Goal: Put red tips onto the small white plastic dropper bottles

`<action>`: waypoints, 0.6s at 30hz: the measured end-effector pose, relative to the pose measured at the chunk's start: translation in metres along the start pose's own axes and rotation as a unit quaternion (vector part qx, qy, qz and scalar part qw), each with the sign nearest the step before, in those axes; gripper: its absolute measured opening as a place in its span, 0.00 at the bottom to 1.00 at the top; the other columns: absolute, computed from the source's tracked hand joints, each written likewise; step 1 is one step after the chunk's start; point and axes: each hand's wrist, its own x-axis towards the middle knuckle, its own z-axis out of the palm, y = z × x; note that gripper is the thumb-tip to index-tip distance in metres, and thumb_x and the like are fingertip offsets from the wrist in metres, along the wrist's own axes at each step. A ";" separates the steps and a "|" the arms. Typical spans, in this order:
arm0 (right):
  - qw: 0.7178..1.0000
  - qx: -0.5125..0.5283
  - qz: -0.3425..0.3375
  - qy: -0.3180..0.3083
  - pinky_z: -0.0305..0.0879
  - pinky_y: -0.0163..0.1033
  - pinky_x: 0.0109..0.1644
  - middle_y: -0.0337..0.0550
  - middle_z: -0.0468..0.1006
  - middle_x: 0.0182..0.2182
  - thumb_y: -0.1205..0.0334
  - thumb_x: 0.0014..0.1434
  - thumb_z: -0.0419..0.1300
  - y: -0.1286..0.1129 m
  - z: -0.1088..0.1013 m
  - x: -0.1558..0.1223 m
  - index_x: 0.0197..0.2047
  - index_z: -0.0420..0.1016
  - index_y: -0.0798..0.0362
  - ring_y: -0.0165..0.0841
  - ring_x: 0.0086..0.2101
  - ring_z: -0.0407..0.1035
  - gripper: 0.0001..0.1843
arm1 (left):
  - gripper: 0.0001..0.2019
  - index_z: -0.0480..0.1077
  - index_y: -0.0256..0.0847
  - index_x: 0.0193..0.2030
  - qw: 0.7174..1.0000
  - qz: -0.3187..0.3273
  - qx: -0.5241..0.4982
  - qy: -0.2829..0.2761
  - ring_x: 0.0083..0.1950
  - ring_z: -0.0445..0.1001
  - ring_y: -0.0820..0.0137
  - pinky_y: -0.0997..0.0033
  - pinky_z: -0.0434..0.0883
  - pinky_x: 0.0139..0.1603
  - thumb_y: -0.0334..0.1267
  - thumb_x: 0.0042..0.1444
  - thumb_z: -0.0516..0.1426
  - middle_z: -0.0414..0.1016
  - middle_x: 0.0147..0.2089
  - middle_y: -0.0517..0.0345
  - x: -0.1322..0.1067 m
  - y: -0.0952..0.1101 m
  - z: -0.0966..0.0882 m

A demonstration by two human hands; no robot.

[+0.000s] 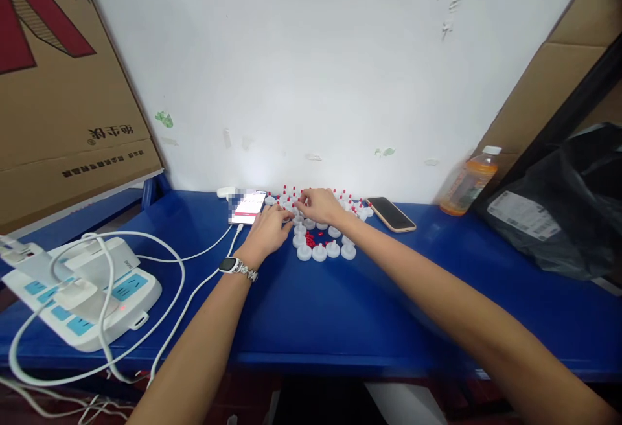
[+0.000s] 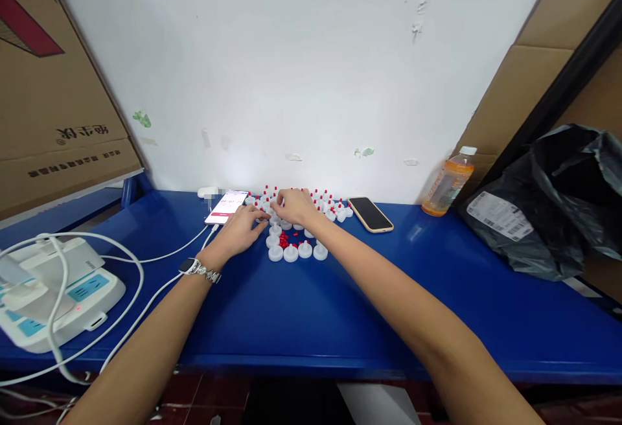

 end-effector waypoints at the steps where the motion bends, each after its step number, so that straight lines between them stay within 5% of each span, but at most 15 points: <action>1: 1.000 -0.010 0.022 0.015 0.56 0.47 0.54 0.49 0.82 0.38 0.48 0.65 0.52 0.002 0.001 0.002 0.43 0.76 0.53 0.41 0.42 0.73 0.19 | 0.15 0.77 0.40 0.50 1.000 0.000 0.003 0.000 0.51 0.71 0.54 0.54 0.68 0.53 0.39 0.64 0.52 0.73 0.46 0.46 0.000 0.001 0.001; 5: 0.996 -0.068 0.044 -0.021 0.54 0.51 0.55 0.55 0.81 0.38 0.48 0.62 0.55 0.006 0.008 0.013 0.39 0.77 0.57 0.46 0.44 0.73 0.20 | 0.13 0.77 0.41 0.47 1.000 -0.001 -0.008 0.010 0.51 0.71 0.55 0.54 0.68 0.52 0.40 0.64 0.52 0.74 0.46 0.48 0.000 0.004 0.001; 10: 0.998 -0.055 0.028 -0.027 0.55 0.47 0.53 0.51 0.81 0.35 0.58 0.61 0.54 0.006 0.002 0.019 0.33 0.76 0.55 0.41 0.40 0.73 0.13 | 0.12 0.75 0.43 0.44 0.998 -0.002 -0.031 0.053 0.51 0.71 0.54 0.53 0.68 0.50 0.43 0.65 0.52 0.74 0.46 0.50 0.000 0.009 -0.005; 14: 0.986 0.130 0.077 0.071 0.59 0.40 0.42 0.43 0.76 0.28 0.54 0.64 0.49 0.009 -0.015 -0.004 0.28 0.68 0.53 0.35 0.32 0.69 0.17 | 0.16 0.68 0.41 0.55 0.984 0.031 -0.078 0.154 0.54 0.70 0.57 0.54 0.68 0.54 0.45 0.66 0.52 0.71 0.52 0.48 -0.001 0.021 -0.010; 18: 0.923 0.364 0.084 0.092 0.56 0.36 0.32 0.35 0.65 0.21 0.46 0.65 0.48 0.014 -0.018 -0.047 0.25 0.60 0.51 0.30 0.26 0.61 0.21 | 0.21 0.59 0.42 0.63 0.971 0.094 -0.150 0.158 0.54 0.70 0.61 0.57 0.69 0.57 0.46 0.68 0.50 0.69 0.55 0.47 -0.003 0.043 -0.006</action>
